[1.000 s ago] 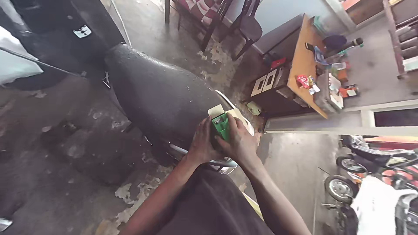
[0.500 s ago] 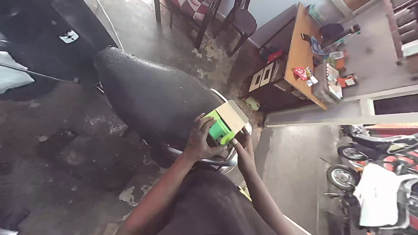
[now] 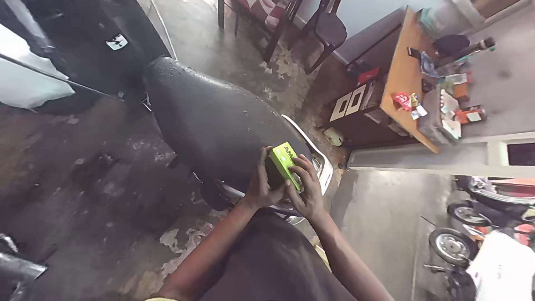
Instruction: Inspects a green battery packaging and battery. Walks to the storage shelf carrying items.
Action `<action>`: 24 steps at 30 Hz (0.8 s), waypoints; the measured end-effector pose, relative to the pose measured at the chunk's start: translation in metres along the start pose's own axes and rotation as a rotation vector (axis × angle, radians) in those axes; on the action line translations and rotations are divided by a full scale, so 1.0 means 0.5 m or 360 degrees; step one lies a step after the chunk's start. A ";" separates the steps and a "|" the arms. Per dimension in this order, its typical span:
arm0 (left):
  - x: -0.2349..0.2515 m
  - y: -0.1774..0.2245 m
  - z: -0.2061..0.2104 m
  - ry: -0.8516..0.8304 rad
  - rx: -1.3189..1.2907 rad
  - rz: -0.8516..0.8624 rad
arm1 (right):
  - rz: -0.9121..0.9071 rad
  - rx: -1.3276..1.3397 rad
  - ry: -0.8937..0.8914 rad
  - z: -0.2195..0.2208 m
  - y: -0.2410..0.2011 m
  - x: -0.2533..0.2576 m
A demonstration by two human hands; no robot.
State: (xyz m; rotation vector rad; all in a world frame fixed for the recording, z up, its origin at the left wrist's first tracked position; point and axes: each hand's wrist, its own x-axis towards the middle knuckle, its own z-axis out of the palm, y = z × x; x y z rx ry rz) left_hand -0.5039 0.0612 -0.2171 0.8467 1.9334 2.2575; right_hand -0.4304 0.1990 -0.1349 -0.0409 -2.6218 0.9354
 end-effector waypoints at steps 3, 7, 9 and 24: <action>-0.005 -0.013 -0.006 -0.0038 0.0034 0.0047 | -0.0016 -0.0192 -0.0045 0.000 -0.006 -0.004; -0.019 -0.024 -0.016 -0.0102 0.0214 0.0074 | -0.0006 -0.0390 -0.0086 0.010 -0.014 -0.013; -0.022 -0.022 -0.014 -0.0106 0.0280 0.0058 | 0.0018 -0.0422 -0.0096 0.012 -0.020 -0.014; -0.021 -0.027 -0.026 -0.0192 0.0491 0.0088 | 0.0023 -0.0889 -0.0362 0.024 -0.033 -0.029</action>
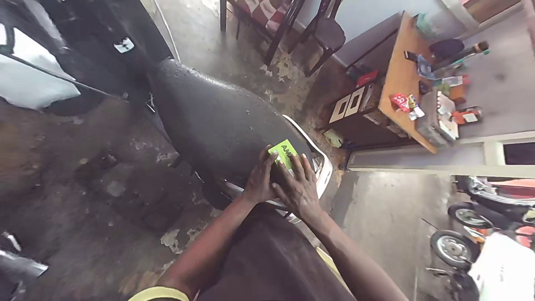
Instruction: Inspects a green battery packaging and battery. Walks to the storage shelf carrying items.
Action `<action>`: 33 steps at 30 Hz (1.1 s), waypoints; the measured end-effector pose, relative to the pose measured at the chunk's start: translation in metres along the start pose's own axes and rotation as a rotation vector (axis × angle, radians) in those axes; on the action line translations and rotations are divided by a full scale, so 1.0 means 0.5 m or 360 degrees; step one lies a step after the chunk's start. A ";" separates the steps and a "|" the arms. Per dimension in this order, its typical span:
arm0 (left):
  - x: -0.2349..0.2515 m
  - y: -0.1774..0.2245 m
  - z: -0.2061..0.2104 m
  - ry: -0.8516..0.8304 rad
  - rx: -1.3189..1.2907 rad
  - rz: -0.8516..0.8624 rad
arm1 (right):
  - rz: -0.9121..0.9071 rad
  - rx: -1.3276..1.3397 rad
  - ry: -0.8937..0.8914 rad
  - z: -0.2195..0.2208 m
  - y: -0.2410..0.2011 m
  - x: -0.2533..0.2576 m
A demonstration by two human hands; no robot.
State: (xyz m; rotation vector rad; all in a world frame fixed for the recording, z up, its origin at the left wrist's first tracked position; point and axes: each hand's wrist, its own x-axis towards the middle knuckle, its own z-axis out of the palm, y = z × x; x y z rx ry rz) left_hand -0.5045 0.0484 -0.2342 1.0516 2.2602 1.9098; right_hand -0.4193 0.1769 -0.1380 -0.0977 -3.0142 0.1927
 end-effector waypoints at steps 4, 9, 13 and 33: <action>0.012 -0.012 0.010 -0.0041 0.0169 0.0027 | 0.0057 0.0454 0.0447 0.040 0.025 -0.013; 0.027 0.020 -0.006 -0.0081 0.0301 -0.0154 | 0.0279 0.1093 0.0722 0.116 0.054 -0.013; 0.032 0.106 0.003 -0.0075 0.0376 -0.0475 | 0.0181 0.1466 0.0493 0.055 0.084 0.003; -1.086 0.735 -0.148 0.2250 -0.0653 -0.0557 | -0.0512 0.1907 -0.2053 -0.104 -0.624 -0.676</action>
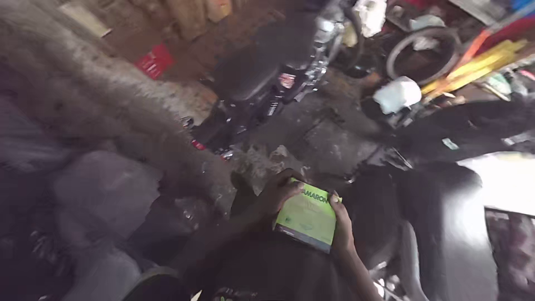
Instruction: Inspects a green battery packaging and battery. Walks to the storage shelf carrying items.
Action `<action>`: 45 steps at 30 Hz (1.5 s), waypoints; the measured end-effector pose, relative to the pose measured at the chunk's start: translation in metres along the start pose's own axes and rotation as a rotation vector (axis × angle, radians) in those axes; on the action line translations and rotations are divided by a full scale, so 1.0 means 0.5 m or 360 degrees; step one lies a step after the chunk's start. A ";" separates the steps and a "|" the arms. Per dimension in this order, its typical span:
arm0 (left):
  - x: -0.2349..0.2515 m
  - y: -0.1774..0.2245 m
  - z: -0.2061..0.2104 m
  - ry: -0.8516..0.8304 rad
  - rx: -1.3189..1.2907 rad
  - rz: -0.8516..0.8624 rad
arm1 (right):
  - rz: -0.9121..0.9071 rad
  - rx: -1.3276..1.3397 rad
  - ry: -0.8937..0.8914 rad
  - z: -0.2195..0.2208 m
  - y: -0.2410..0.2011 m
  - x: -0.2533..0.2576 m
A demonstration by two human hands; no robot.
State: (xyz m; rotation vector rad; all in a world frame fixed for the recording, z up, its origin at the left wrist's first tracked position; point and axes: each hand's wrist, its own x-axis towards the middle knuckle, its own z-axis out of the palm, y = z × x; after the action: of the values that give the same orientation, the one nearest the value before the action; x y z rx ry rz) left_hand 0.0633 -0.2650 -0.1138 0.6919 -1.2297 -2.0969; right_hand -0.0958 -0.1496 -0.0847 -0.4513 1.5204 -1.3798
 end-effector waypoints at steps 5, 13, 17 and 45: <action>-0.109 0.119 -0.305 0.0528 0.0065 0.0491 | -0.0046 -0.0149 -0.0748 0.331 0.027 0.124; -0.278 0.252 -0.510 0.1746 0.0185 0.0256 | 0.0516 -0.0391 -0.1485 0.744 0.089 0.237; -0.344 0.324 -0.529 0.2316 0.0082 0.0278 | 0.0836 -0.0146 -0.1925 0.901 0.135 0.229; -0.192 0.826 -1.654 0.1678 -0.0121 -0.0237 | 0.0591 -0.0234 -0.1315 1.903 0.138 0.543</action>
State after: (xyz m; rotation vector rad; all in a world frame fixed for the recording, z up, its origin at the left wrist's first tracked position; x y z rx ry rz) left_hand 0.7996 -0.8319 -0.0914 1.5945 -0.4959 -1.4563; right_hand 0.6037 -0.8518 -0.1231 -0.6836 0.9462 -0.6534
